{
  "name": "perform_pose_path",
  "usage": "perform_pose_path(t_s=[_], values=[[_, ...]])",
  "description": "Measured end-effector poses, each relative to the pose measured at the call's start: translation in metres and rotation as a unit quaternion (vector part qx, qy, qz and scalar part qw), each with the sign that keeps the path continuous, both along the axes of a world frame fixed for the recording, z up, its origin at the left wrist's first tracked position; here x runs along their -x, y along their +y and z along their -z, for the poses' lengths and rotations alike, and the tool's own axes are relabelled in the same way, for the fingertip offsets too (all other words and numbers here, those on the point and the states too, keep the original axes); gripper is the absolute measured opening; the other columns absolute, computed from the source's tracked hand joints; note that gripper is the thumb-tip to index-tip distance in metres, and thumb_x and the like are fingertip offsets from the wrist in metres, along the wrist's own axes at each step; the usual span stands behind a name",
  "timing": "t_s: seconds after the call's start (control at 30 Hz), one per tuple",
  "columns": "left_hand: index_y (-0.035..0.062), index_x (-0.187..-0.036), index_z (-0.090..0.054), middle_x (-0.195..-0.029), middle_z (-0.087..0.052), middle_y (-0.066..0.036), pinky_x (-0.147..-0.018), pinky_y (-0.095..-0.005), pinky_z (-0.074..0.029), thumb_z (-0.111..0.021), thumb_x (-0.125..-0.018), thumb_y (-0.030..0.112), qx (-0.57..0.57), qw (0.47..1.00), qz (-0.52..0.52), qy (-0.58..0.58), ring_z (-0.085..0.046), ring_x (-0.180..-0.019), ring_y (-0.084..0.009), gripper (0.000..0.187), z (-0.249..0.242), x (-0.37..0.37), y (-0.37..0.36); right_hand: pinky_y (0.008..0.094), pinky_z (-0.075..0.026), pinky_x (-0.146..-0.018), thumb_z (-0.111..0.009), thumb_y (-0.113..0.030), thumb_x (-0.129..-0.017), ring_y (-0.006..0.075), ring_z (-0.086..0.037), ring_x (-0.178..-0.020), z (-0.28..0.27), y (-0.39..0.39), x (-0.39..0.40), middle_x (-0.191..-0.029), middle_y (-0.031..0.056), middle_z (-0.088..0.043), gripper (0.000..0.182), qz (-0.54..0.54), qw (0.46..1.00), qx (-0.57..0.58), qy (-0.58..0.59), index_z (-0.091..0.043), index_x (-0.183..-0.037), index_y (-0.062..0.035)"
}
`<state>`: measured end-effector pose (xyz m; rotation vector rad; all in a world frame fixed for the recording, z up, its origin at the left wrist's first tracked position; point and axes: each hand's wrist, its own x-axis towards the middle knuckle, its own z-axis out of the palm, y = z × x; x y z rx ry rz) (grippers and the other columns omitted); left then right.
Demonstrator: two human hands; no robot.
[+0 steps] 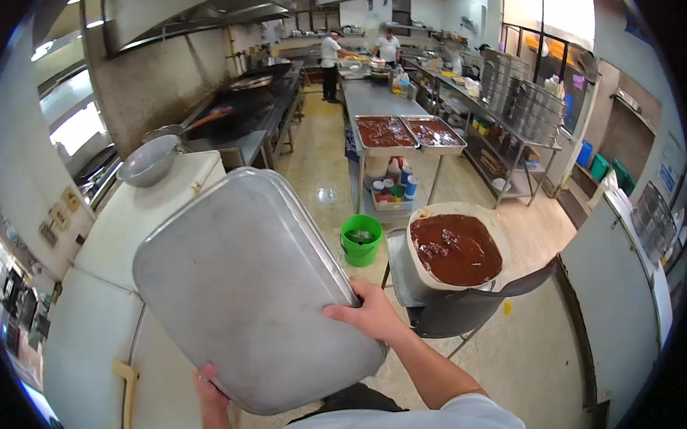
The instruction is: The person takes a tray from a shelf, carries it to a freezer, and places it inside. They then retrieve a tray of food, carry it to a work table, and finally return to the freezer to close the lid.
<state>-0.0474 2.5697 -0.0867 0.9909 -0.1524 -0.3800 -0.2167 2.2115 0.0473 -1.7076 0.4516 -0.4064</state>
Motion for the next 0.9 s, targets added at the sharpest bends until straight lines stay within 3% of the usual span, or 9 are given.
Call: perform_pose_path(t_s=[0.17, 0.23, 0.33, 0.37, 0.47, 0.57, 0.67, 0.77, 0.9], values=[[0.0014, -0.143, -0.050, -0.135, -0.060, -0.016, -0.099, -0.0510, -0.054, -0.079, -0.085, 0.042, 0.058, 0.998, 0.008, -0.004, -0.060, -0.121, -0.0356, 0.077, 0.009, -0.096, 0.004, 0.0327, -0.049, -0.080, -0.086, -0.028, -0.079, 0.0169, -0.061, -0.090, -0.004, -0.020, -0.091, -0.096, 0.0070, -0.062, 0.042, -0.018, 0.996, 0.042, -0.075, -0.071, -0.101, 0.0036], [0.0047, -0.148, -0.045, -0.142, -0.056, -0.015, -0.105, -0.0516, -0.050, -0.075, -0.087, 0.050, 0.088, 0.996, 0.006, 0.010, -0.055, -0.129, -0.0357, 0.081, -0.026, -0.116, 0.005, 0.0329, -0.048, -0.079, -0.086, -0.027, -0.079, 0.0173, -0.060, -0.088, -0.017, -0.021, -0.130, -0.094, 0.0069, -0.061, 0.040, -0.046, 0.992, 0.053, -0.107, -0.071, -0.099, 0.0030], [0.0048, -0.151, -0.040, -0.147, -0.052, -0.015, -0.111, -0.0509, -0.045, -0.069, -0.088, 0.059, 0.104, 0.993, -0.046, -0.035, -0.050, -0.133, -0.0356, 0.088, -0.057, -0.149, 0.006, 0.0287, -0.046, -0.087, -0.087, -0.019, -0.080, 0.0132, -0.060, -0.099, -0.045, -0.011, -0.175, -0.104, 0.0035, -0.063, 0.038, -0.093, 0.989, 0.042, -0.107, -0.072, -0.109, 0.0012], [0.0029, -0.149, -0.043, -0.146, -0.053, -0.014, -0.111, -0.0502, -0.045, -0.069, -0.089, 0.058, 0.110, 0.992, -0.045, -0.050, -0.051, -0.132, -0.0353, 0.086, -0.059, -0.162, 0.011, 0.0333, -0.048, -0.077, -0.088, -0.027, -0.078, 0.0171, -0.059, -0.087, -0.046, -0.007, -0.195, -0.098, 0.0065, -0.061, 0.037, -0.083, 0.985, 0.049, -0.144, -0.071, -0.094, 0.0027], [0.0015, -0.145, -0.046, -0.145, -0.053, -0.014, -0.110, -0.0496, -0.045, -0.067, -0.092, 0.055, 0.095, 0.993, -0.058, -0.050, -0.052, -0.131, -0.0338, 0.078, -0.044, -0.213, 0.033, 0.0329, -0.048, -0.077, -0.088, -0.028, -0.078, 0.0181, -0.059, -0.087, -0.067, 0.005, -0.237, -0.096, 0.0065, -0.061, 0.039, -0.100, 0.983, 0.058, -0.144, -0.071, -0.095, 0.0031], [0.0017, -0.142, -0.049, -0.143, -0.054, -0.013, -0.109, -0.0486, -0.045, -0.065, -0.096, 0.051, 0.060, 0.991, -0.090, -0.078, -0.053, -0.130, -0.0316, 0.069, -0.053, -0.258, 0.037, 0.0335, -0.047, -0.073, -0.088, -0.028, -0.077, 0.0195, -0.058, -0.084, -0.082, 0.018, -0.282, -0.090, 0.0077, -0.058, 0.038, -0.093, 0.971, 0.146, -0.164, -0.068, -0.088, 0.0031], [0.0017, -0.141, -0.051, -0.142, -0.055, -0.012, -0.109, -0.0480, -0.045, -0.063, -0.098, 0.049, 0.104, 0.989, -0.100, -0.045, -0.053, -0.130, -0.0302, 0.065, -0.046, -0.307, 0.036, 0.0355, -0.045, -0.070, -0.089, -0.029, -0.076, 0.0230, -0.056, -0.078, -0.111, 0.041, -0.319, -0.084, 0.0097, -0.054, 0.042, -0.073, 0.961, 0.226, -0.142, -0.061, -0.079, 0.0028], [0.0025, -0.140, -0.051, -0.142, -0.055, -0.012, -0.110, -0.0487, -0.044, -0.062, -0.098, 0.050, 0.118, 0.983, -0.136, -0.038, -0.053, -0.130, -0.0309, 0.064, -0.039, -0.351, 0.040, 0.0371, -0.045, -0.068, -0.090, -0.029, -0.074, 0.0252, -0.054, -0.074, -0.138, 0.066, -0.352, -0.081, 0.0105, -0.052, 0.047, -0.057, 0.928, 0.302, -0.208, -0.054, -0.073, 0.0014], [0.0056, -0.141, -0.051, -0.143, -0.055, -0.011, -0.111, -0.0503, -0.044, -0.067, -0.094, 0.053, 0.166, 0.982, -0.080, -0.028, -0.052, -0.132, -0.0318, 0.069, -0.050, -0.393, 0.046, 0.0368, -0.045, -0.066, -0.092, -0.026, -0.072, 0.0253, -0.054, -0.074, -0.154, 0.093, -0.384, -0.082, 0.0105, -0.052, 0.045, -0.073, 0.910, 0.316, -0.257, -0.056, -0.074, 0.0006]])
